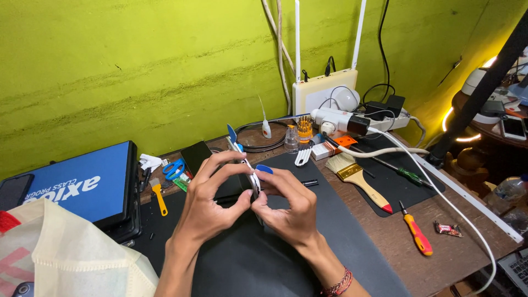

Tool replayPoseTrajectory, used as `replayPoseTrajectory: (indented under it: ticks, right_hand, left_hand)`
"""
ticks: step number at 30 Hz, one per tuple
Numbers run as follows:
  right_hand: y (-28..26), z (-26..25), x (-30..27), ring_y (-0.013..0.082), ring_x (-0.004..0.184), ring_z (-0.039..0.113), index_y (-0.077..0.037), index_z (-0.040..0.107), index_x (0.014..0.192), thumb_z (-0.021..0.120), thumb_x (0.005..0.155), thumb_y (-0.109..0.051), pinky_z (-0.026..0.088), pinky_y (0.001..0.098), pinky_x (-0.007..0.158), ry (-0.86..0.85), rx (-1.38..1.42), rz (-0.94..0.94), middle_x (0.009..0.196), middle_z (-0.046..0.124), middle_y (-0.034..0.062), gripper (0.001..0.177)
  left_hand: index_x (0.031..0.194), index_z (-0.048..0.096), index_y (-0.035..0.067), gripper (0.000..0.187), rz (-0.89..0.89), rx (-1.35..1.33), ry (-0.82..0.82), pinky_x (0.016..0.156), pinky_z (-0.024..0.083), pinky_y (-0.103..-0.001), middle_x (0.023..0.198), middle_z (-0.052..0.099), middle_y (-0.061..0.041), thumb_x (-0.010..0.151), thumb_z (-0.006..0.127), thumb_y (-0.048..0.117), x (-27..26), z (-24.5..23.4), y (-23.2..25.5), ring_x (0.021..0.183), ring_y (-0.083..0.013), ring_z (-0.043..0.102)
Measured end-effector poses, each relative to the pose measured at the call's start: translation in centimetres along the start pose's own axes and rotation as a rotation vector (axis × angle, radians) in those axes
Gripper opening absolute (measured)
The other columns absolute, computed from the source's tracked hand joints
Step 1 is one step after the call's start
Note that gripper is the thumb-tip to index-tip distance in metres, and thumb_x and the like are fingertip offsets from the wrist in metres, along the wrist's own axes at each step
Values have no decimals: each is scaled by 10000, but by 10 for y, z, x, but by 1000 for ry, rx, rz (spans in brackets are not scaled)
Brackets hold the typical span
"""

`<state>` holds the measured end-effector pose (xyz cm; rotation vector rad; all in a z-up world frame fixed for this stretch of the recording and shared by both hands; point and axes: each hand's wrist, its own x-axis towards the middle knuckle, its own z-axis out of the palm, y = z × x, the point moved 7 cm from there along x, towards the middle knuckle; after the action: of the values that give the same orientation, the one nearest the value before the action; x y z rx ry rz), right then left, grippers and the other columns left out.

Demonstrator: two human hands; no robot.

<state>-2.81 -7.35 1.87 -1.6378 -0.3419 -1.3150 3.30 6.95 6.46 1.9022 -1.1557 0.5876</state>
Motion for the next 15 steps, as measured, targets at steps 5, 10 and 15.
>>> replayPoseTrajectory:
  ticks: [5,10,15]
  right_hand:
    - [-6,-1,-1,152,738,725,-4,712,1126,650,772,74,678,227,752,-78,-152,-86,1033,720,152,367]
    - [-3,-3,-1,148,744,737,1,711,1135,660,779,77,681,223,765,-72,-131,-58,1050,719,159,368]
    - [-5,-4,1,151,735,748,-7,723,1109,670,786,64,684,228,767,-63,-139,-55,1027,724,146,335]
  left_hand:
    - [1069,692,132,267,96,70,-5,975,497,-376,1240,650,-70,805,711,105,5,3,14,1124,-256,649]
    - [1088,684,136,287,92,92,-27,979,501,-377,1236,636,-68,803,712,132,7,5,16,1126,-254,647]
    - [1073,692,132,244,73,91,-57,979,490,-386,1237,640,-75,837,721,182,8,4,16,1136,-261,646]
